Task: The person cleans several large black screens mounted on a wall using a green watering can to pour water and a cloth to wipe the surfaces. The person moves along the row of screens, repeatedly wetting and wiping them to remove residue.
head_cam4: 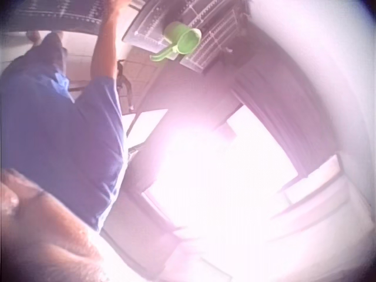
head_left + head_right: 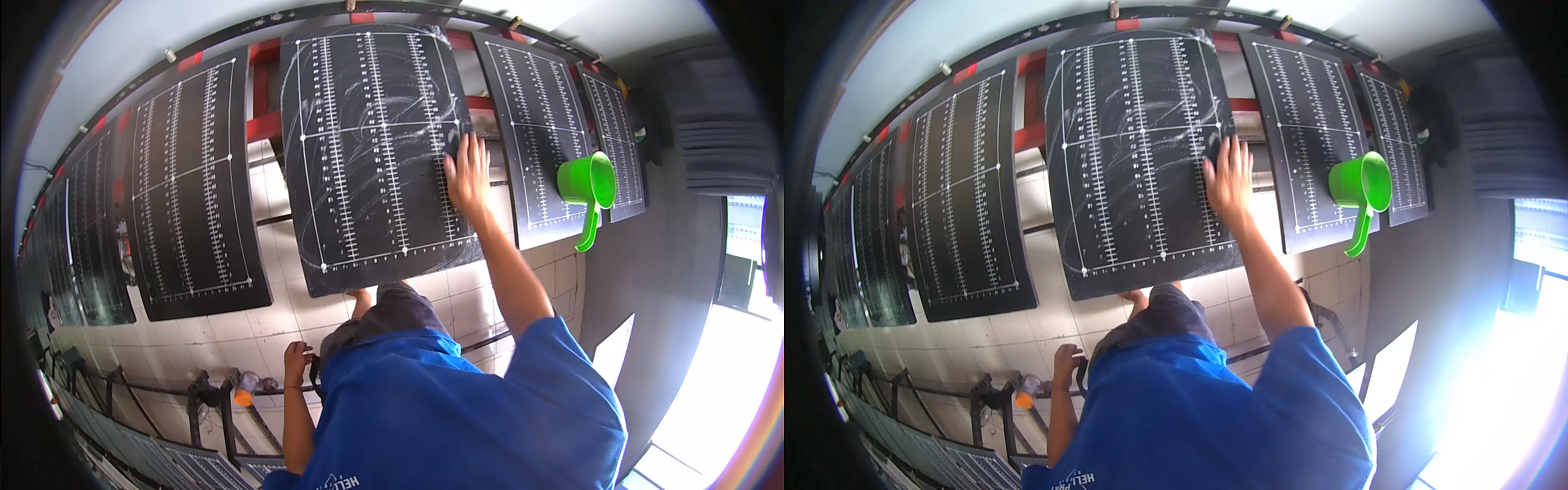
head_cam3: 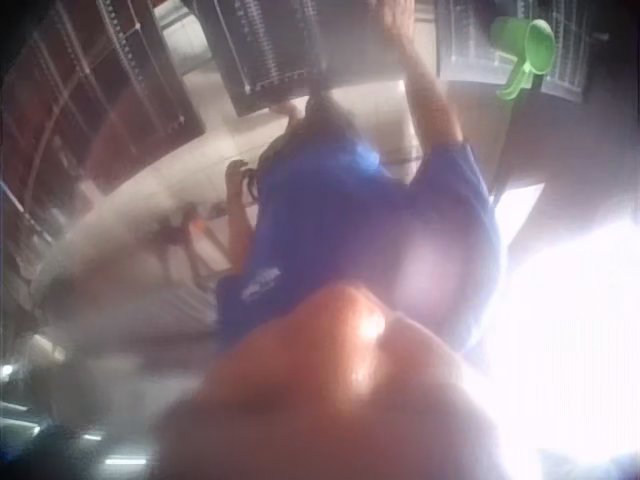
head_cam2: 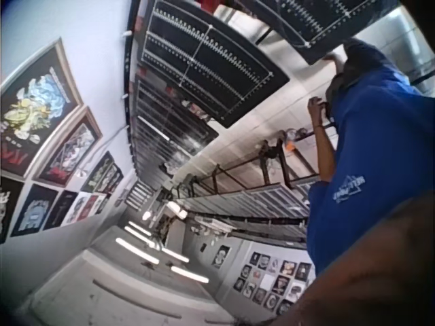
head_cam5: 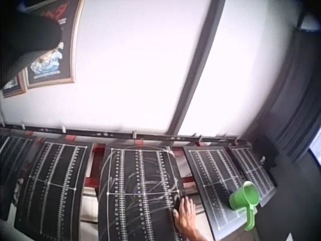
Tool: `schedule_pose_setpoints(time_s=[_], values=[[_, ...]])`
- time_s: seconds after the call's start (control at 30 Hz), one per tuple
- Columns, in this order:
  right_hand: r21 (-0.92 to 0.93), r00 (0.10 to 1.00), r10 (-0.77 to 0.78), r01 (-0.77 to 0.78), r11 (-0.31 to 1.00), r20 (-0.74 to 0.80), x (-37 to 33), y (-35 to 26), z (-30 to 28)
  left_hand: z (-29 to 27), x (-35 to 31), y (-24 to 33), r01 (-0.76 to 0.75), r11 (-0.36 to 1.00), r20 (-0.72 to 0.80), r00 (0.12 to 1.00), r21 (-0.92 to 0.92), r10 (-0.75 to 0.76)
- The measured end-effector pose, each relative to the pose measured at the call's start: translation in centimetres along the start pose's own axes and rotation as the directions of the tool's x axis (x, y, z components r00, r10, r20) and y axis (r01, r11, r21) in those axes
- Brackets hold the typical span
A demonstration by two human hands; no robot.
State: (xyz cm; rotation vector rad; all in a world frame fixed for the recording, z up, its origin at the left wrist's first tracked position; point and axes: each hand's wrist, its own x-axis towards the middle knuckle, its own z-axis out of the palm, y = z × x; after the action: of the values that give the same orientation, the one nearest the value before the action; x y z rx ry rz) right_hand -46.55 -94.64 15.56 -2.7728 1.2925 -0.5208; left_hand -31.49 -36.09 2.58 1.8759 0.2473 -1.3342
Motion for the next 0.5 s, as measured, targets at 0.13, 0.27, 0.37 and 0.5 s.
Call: schedule_pose_setpoints(time_s=[0.13, 0.27, 0.37, 0.5], values=[[0.065, 0.951, 0.133, -0.157, 0.985, 0.279, -15.5, 0.1, -4.3, -0.8, -0.2, -5.2, 0.135, 0.945, -0.109, 0.979, -0.297, -0.174], [0.091, 0.954, 0.107, -0.138, 0.986, 0.280, -10.8, 2.7, -2.3, -0.1, -1.5, -11.6, 0.265, 0.922, 0.082, 0.964, -0.280, -0.252], [0.064, 0.999, 0.038, -0.039, 0.997, 0.020, 5.9, 2.7, 1.9, 4.4, -4.4, -7.5, 0.302, 0.884, -0.031, 0.942, -0.358, -0.334], [-0.248, 0.992, -0.122, 0.128, 0.960, 0.038, 15.6, -7.3, 10.0, 4.7, -2.9, -4.8, 0.324, 0.773, 0.104, 0.941, -0.546, -0.321]])
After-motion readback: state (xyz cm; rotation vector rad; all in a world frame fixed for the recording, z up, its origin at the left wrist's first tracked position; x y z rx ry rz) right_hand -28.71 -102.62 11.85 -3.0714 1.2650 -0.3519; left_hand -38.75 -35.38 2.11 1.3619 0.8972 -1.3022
